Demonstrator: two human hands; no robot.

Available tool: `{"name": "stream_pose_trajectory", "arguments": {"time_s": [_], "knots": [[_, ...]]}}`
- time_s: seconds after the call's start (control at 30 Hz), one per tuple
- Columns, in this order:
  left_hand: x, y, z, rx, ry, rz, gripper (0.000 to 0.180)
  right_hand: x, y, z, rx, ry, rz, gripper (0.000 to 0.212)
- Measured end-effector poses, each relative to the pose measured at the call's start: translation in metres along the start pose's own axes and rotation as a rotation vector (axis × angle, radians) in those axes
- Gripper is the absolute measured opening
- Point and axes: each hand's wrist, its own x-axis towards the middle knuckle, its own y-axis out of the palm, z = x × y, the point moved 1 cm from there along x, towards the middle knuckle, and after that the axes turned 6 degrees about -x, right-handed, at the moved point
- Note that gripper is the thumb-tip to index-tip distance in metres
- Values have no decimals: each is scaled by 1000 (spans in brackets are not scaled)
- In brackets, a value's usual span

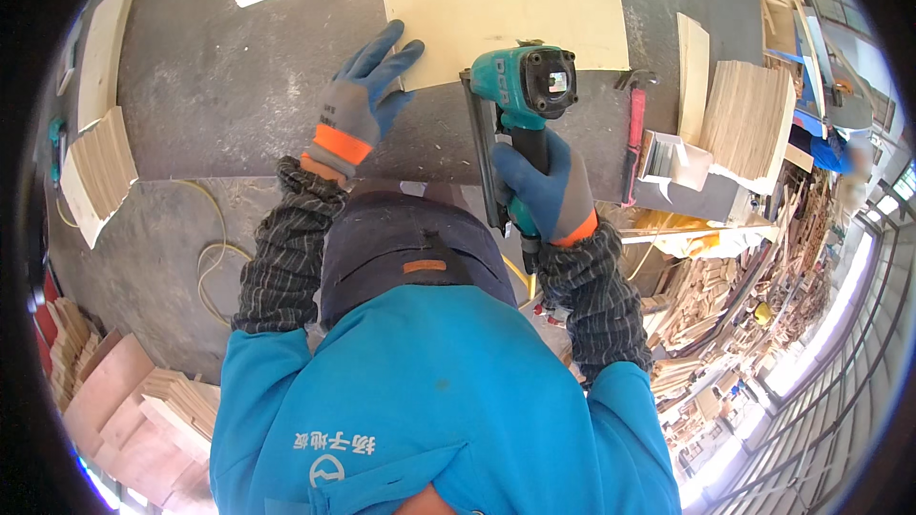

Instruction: The recorder uses a pneumatic nail gun to attach wooden panels together, assembling crates or boxes in a workshop.

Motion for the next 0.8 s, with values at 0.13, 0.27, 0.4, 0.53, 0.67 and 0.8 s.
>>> {"name": "stream_pose_trajectory", "arguments": {"time_s": [0.13,0.27,0.4,0.53,0.67,0.8], "knots": [[0,1,0,9,-7,4,70,-3,2,0,31,9,-10,39],[-1,1,1,15,-1,3,71,-3,1,2,-12,9,-4,40],[0,3,1,36,4,5,73,-3,1,2,-7,5,-8,39],[-1,3,1,32,-2,2,73,-3,1,1,-12,12,-3,39],[-2,3,1,28,-8,2,72,-5,4,0,32,15,-38,36],[-2,4,4,-2,-13,2,70,-13,-4,2,53,-47,-36,30]]}}
